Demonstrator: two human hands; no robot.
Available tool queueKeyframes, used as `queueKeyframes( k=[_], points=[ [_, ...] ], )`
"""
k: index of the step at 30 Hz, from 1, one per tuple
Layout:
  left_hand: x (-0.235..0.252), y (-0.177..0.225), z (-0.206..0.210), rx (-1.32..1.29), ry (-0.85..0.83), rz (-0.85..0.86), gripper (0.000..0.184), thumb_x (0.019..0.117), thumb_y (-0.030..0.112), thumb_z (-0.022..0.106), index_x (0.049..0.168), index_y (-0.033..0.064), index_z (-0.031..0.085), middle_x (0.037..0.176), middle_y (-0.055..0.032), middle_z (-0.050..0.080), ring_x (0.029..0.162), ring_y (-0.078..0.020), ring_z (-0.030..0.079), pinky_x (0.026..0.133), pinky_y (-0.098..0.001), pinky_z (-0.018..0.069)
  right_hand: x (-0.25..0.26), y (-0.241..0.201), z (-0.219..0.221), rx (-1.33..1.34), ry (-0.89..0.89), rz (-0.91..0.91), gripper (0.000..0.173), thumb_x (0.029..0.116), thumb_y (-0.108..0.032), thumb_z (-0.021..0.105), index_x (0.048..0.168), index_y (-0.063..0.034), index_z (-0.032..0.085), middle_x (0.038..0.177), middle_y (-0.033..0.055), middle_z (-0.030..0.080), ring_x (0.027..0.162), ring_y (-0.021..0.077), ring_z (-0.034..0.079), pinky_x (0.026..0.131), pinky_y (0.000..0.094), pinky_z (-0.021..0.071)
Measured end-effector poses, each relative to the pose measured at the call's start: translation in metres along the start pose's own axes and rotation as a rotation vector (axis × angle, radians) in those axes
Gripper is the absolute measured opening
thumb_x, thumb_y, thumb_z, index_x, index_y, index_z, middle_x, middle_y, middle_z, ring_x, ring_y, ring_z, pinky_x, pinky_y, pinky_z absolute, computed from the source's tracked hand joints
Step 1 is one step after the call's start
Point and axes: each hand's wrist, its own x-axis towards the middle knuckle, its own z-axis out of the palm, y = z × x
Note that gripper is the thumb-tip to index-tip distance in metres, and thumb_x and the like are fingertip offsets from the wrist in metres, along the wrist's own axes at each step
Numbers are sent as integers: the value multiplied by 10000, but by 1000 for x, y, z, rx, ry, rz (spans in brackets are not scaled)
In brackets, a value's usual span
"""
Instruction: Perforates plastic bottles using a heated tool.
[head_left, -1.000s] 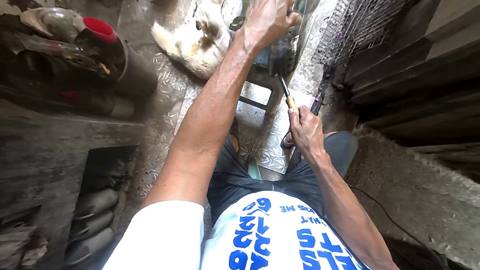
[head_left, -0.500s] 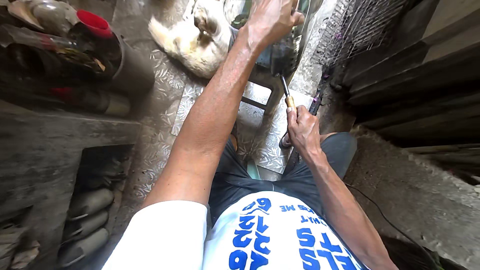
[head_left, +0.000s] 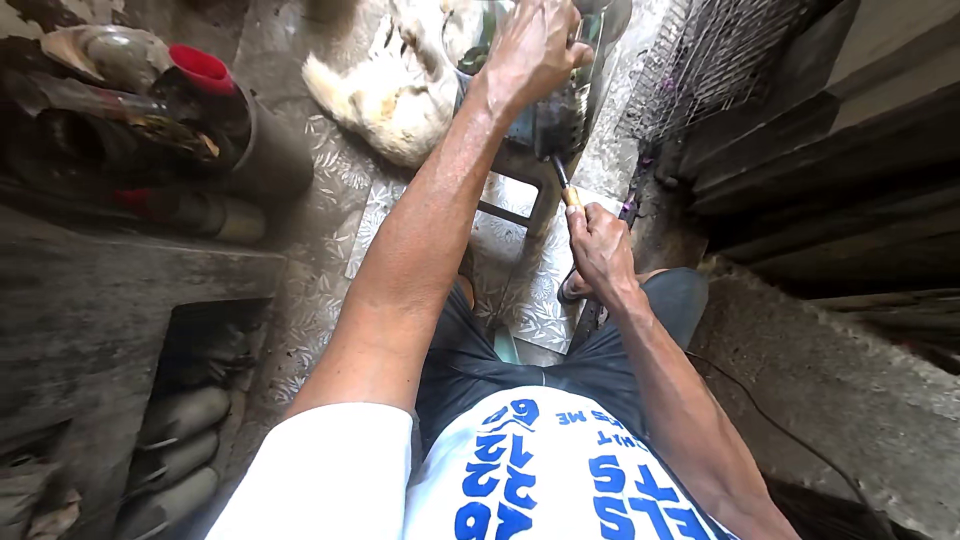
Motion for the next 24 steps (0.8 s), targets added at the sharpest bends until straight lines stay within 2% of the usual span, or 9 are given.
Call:
queueKeyframes(
  k=[3,5,7,15,17,19,20,23,24],
  points=[
    [-1,0,1,1,-11,10,430,1037,444,534,1141,55,684,1175,-171,684,1167,-332,642,1021,-551,476,-1,0,-8,-13,-20,9,468,1093,-419,392,933,-44,622,738,119,593,694,301,629,631,521,477],
    [-1,-1,2,-4,-5,13,430,1034,446,538,1146,59,688,1175,-172,688,1172,-336,644,1020,-555,480,-17,6,-13,6,1,-27,496,1096,-464,372,903,-62,589,673,117,552,573,297,584,505,497,455],
    [0,-2,3,-11,0,18,419,1029,442,546,1137,66,694,1161,-162,692,1156,-327,649,1011,-548,485,-29,8,-19,23,20,-43,489,1097,-467,373,917,-67,590,651,116,538,533,298,562,470,491,434],
    [-3,-1,1,-25,4,5,422,1026,443,554,1133,60,694,1155,-170,697,1147,-334,656,1005,-557,490,-22,1,-26,-4,31,-68,506,1100,-466,360,939,-55,606,661,124,539,558,316,566,490,515,434],
    [-3,-1,1,-18,5,9,417,1026,442,551,1127,64,695,1158,-160,695,1148,-325,653,1001,-547,488,-13,-5,-25,-42,11,-20,487,1089,-449,380,944,-55,628,709,120,578,659,317,613,595,538,461],
    [-2,0,2,-8,8,10,414,1030,437,542,1122,64,695,1166,-155,688,1155,-319,645,1003,-541,484,-9,-7,-23,-66,14,-8,473,1084,-438,386,930,-60,625,721,112,585,695,308,624,635,538,463],
    [-2,0,2,-1,10,12,410,1031,431,540,1125,63,695,1173,-154,686,1161,-318,643,1008,-537,482,-10,-6,-22,-63,25,-19,477,1087,-438,385,934,-58,628,716,113,585,686,310,620,631,539,460],
    [-2,1,1,6,9,11,406,1039,417,536,1150,59,692,1187,-155,689,1181,-320,639,1029,-540,475,-19,-1,-18,-37,63,-85,483,1107,-438,360,935,-56,599,656,119,543,562,312,572,500,514,439],
    [-3,2,1,3,7,1,407,1038,420,538,1159,63,694,1190,-154,692,1186,-322,639,1033,-549,471,-18,-3,-18,-48,61,-69,483,1105,-437,360,936,-56,603,665,118,552,585,314,584,523,518,446]
  ],
)
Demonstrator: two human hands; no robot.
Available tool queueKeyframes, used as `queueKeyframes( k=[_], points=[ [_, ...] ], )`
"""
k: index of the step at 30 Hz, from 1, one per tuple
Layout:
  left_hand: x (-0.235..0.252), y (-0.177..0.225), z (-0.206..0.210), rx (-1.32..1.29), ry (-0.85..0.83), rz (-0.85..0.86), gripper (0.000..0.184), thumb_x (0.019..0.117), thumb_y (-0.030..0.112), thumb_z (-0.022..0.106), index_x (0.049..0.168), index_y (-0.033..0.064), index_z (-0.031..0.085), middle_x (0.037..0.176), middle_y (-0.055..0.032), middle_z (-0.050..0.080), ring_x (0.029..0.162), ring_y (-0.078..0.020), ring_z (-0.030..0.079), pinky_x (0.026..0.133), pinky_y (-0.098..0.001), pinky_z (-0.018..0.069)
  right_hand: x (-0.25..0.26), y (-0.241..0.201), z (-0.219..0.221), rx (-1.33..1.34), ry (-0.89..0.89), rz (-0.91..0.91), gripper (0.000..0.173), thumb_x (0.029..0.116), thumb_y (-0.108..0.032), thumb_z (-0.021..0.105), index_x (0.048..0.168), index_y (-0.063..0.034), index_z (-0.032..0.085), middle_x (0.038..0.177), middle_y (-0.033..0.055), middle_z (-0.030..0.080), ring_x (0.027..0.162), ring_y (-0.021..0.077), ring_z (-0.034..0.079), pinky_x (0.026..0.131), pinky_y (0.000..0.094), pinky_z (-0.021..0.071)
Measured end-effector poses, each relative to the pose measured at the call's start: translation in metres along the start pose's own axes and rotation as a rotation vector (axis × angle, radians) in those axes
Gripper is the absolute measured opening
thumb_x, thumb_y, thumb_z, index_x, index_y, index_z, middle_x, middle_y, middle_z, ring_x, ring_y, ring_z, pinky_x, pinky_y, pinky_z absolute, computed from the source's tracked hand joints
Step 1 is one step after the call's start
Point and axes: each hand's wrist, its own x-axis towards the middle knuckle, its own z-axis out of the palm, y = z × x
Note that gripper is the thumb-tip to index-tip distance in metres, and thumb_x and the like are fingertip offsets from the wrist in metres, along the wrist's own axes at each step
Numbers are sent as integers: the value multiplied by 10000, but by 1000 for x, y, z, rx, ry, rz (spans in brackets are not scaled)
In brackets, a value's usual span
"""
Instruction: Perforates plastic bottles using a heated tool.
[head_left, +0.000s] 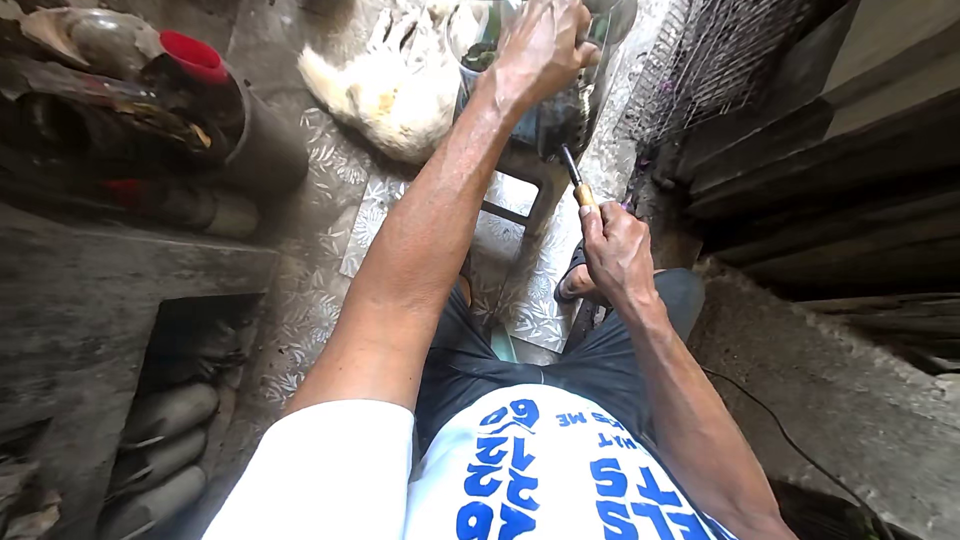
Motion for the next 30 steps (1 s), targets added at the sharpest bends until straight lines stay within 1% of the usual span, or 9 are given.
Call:
queueKeyframes(
  k=[1,2,5,10,16,20,24,27,30],
  points=[
    [0,0,0,-1,0,-7,410,1039,425,537,1160,66,691,1184,-152,693,1179,-324,640,1029,-556,467,5,-3,0,-18,-15,38,481,1098,-434,369,949,-54,623,701,118,580,655,317,613,598,534,460],
    [1,0,1,1,4,-7,412,1038,428,535,1157,67,692,1175,-150,695,1170,-323,643,1024,-556,469,10,-5,1,-29,-20,53,478,1093,-426,377,951,-50,636,718,118,596,688,315,629,631,539,469],
    [3,-2,2,-14,8,4,414,1036,427,544,1148,61,699,1142,-149,702,1144,-321,650,1018,-557,467,16,-8,0,-44,-31,63,474,1088,-421,379,922,-52,625,723,118,594,700,308,633,633,538,469],
    [0,-2,1,-27,23,-1,390,1032,408,552,1131,60,698,1115,-147,704,1124,-323,655,998,-549,475,21,-15,-3,-49,-60,93,473,1092,-419,384,928,-46,624,747,130,596,726,319,634,646,538,469],
    [2,-3,2,-8,12,-5,417,1037,429,535,1156,61,690,1165,-154,695,1165,-330,642,1018,-566,464,26,-16,-2,-42,-65,93,470,1088,-418,390,891,-48,604,739,125,584,720,316,625,640,535,464],
    [3,-4,1,-29,-6,-5,430,1026,436,554,1144,45,688,1171,-181,687,1159,-349,647,1014,-567,481,30,-15,-1,-14,-65,89,469,1086,-420,393,947,-49,644,769,127,621,749,315,653,665,537,489],
    [4,-3,-1,-23,-42,-8,433,1024,462,552,1152,70,684,1158,-169,691,1147,-339,652,996,-567,493,18,-5,-10,12,-57,50,469,1085,-436,383,925,-68,625,727,106,589,694,295,628,626,523,471],
    [6,-3,-3,-7,-57,-6,430,1020,465,559,1144,75,691,1147,-168,695,1135,-342,656,989,-582,491,-10,13,-16,98,-3,-19,494,1091,-483,377,924,-77,604,654,104,541,536,287,562,475,492,432],
    [6,4,-10,30,-67,-59,439,991,492,599,1169,106,709,1173,-167,700,1127,-347,665,978,-601,497,-17,28,-19,134,26,-2,485,1087,-493,389,948,-87,616,648,99,539,517,280,547,464,485,426]
  ],
)
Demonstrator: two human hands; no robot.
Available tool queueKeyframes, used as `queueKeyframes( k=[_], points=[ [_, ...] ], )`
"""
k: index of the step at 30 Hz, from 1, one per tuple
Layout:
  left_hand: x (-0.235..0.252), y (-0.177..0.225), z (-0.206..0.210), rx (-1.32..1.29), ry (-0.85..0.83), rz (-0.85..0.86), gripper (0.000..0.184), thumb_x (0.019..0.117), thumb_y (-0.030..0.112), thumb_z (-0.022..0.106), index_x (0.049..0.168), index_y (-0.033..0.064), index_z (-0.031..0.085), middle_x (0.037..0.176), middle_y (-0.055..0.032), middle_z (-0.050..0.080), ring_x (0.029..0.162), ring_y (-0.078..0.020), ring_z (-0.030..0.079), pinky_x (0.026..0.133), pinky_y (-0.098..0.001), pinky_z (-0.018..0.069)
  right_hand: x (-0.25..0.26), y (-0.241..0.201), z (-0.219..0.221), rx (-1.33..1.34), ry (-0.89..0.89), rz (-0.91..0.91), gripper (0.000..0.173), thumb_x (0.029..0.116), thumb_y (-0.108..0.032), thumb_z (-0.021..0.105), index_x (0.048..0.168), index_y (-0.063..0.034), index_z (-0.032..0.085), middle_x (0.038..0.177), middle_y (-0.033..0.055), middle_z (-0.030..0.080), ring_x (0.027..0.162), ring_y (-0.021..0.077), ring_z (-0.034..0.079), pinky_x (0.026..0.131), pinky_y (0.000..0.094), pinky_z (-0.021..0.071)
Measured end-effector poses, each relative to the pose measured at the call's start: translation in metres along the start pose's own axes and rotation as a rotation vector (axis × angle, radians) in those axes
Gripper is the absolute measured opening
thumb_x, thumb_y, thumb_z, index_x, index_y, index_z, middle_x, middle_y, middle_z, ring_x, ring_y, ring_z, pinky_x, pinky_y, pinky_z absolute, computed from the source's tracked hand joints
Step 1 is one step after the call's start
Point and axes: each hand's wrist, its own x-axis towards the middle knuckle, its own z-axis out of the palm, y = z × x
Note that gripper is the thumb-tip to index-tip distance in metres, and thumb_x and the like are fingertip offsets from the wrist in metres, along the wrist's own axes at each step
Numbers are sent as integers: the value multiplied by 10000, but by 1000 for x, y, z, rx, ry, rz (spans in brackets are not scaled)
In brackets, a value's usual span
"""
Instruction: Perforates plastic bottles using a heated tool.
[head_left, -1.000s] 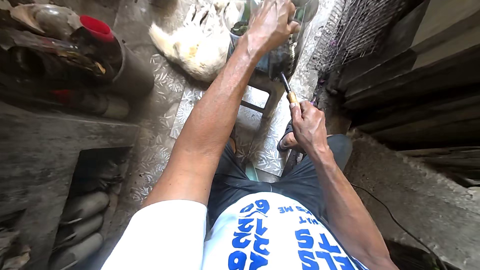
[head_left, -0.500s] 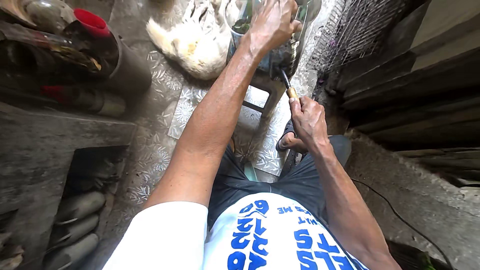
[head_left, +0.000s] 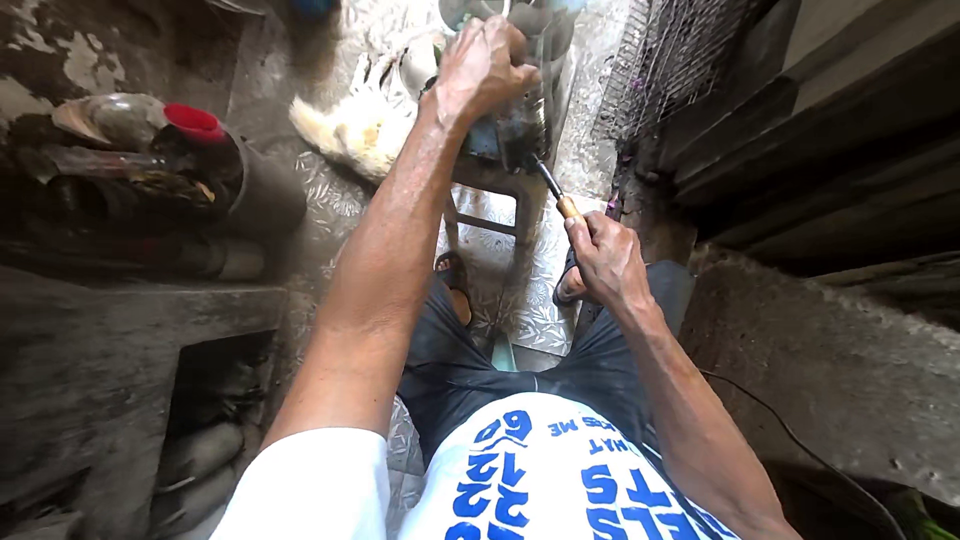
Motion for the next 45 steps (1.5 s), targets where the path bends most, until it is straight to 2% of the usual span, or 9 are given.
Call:
queueKeyframes(
  k=[5,7,8,10,15,19,23,29,45],
  points=[
    [9,22,-10,112,33,-109,505,844,562,704,1172,179,726,1205,-145,703,1179,-362,640,977,-651,472,10,20,-9,47,58,6,503,1098,-498,376,947,-82,616,664,109,536,545,294,549,479,495,421],
    [11,30,-9,157,36,-147,552,869,611,679,1175,154,720,1210,-170,698,1183,-382,637,975,-664,466,21,21,-12,28,57,49,507,1095,-487,390,945,-72,639,696,121,574,610,314,592,537,526,448],
    [9,36,-8,172,37,-165,563,888,616,665,1182,138,714,1214,-181,693,1188,-390,632,981,-660,461,31,21,-13,11,38,94,499,1086,-480,405,965,-70,662,741,125,614,690,322,631,619,548,469],
    [7,45,-7,180,30,-191,519,925,555,661,1210,124,702,1238,-192,684,1210,-397,624,1003,-648,461,43,24,-14,1,19,117,488,1080,-477,415,970,-75,670,775,122,636,743,317,652,665,552,478],
    [13,43,2,92,29,-179,374,953,421,666,1180,127,708,1186,-160,704,1140,-364,659,971,-632,489,53,33,-19,46,15,83,459,1073,-472,441,970,-98,687,775,98,639,727,284,645,656,531,478],
    [11,28,-1,65,8,-105,348,960,409,637,1147,128,723,1147,-154,715,1119,-351,664,965,-629,483,54,39,-17,54,3,62,461,1073,-471,441,978,-100,698,799,101,656,755,293,655,683,548,487],
    [3,25,-3,44,5,-94,356,975,429,616,1116,118,718,1070,-139,720,992,-311,696,895,-592,524,53,38,-13,63,-15,54,448,1069,-473,450,983,-115,706,799,90,663,753,278,658,675,536,486],
    [1,31,3,106,48,-144,456,992,511,569,1154,110,717,1153,-164,710,1135,-351,659,971,-611,477,53,36,-10,62,-4,37,446,1068,-471,454,959,-110,693,764,83,637,723,268,639,659,524,470],
    [2,25,12,110,102,-132,448,989,499,563,1102,91,710,1097,-158,711,1095,-342,667,947,-595,484,51,26,-14,-11,-6,26,449,1066,-467,447,946,-104,682,763,92,638,728,281,644,652,536,466]
  ],
)
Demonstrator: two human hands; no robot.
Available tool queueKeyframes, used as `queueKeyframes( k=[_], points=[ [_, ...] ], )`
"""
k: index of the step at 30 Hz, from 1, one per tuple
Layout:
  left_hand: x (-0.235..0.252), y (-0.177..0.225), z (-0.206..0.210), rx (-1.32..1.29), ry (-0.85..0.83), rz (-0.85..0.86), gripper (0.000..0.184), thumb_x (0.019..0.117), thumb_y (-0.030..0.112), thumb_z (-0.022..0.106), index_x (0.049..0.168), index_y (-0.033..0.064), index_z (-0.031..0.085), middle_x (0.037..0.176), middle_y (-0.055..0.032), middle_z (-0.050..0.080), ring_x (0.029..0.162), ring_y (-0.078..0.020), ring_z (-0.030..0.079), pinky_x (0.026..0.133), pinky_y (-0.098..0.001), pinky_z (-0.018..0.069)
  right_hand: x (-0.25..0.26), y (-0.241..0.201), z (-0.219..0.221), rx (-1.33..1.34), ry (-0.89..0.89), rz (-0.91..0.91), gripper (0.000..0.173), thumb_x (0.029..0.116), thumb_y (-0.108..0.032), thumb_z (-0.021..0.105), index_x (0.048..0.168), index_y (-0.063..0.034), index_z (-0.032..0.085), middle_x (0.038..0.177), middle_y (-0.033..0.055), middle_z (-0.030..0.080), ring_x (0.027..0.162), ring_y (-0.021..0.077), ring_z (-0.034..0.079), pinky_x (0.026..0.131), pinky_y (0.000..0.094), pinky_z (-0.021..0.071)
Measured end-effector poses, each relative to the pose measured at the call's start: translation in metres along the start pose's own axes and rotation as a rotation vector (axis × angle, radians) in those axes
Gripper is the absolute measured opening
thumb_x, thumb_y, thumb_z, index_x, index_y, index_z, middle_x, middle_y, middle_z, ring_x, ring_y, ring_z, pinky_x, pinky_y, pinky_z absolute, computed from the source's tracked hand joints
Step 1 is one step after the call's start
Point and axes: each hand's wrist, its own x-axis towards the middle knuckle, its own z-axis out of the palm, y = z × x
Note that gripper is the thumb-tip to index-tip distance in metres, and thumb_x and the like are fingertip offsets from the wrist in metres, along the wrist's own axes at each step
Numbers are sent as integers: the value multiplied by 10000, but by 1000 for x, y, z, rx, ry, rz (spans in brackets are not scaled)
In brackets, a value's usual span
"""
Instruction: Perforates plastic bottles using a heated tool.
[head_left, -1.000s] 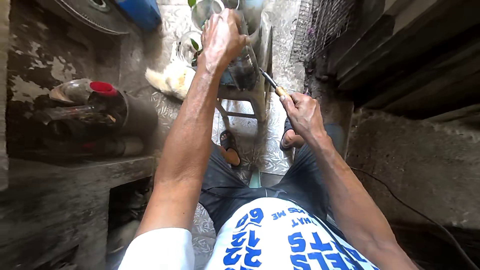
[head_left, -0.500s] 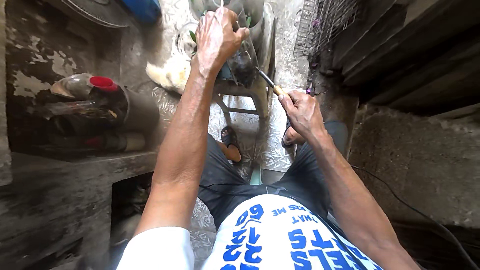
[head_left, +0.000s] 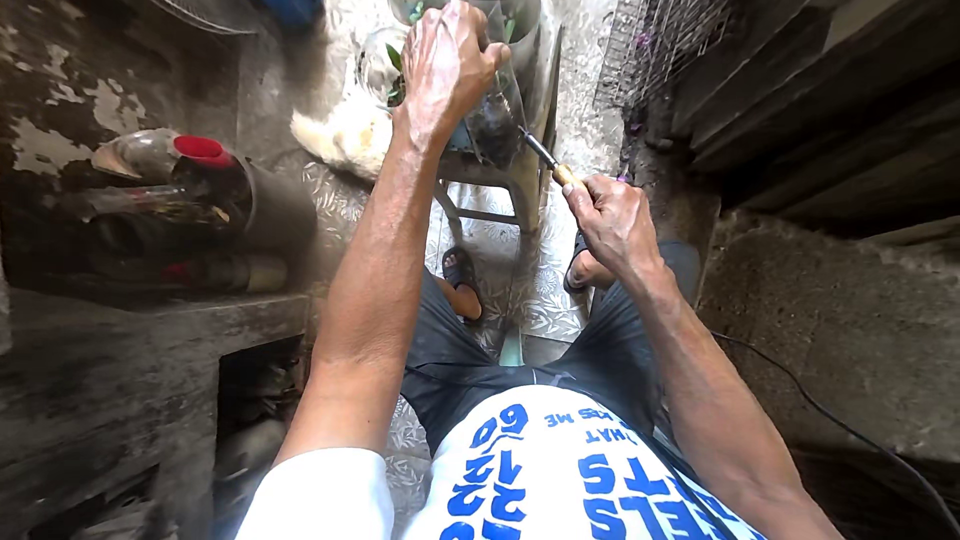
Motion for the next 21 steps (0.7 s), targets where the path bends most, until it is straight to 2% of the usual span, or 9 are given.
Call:
queueKeyframes(
  k=[6,10,16,21],
  points=[
    [-1,4,2,-63,-1,31,430,994,461,593,1165,81,698,1143,-167,704,1135,-351,655,993,-591,477,3,-10,1,-71,-5,21,477,1062,-472,421,909,-87,658,757,115,640,741,318,660,640,553,472],
    [1,1,0,-86,-33,69,387,998,440,597,1095,83,712,1088,-159,711,1067,-339,675,949,-587,500,10,-11,-10,-102,-59,20,473,1061,-477,418,899,-93,641,775,119,633,766,322,657,654,561,469],
    [1,1,0,-89,-43,94,380,1010,424,583,1081,70,703,1131,-158,697,1128,-327,652,1002,-564,476,14,-29,-18,-216,-98,48,482,1065,-452,386,897,-75,634,828,153,660,853,356,683,683,571,479],
    [-1,1,-2,-110,-54,89,370,1018,418,577,1059,74,705,1082,-150,696,1022,-300,674,940,-540,508,20,-31,-20,-219,-114,54,465,1060,-445,408,902,-72,638,848,158,666,863,362,682,687,574,478]
  ],
)
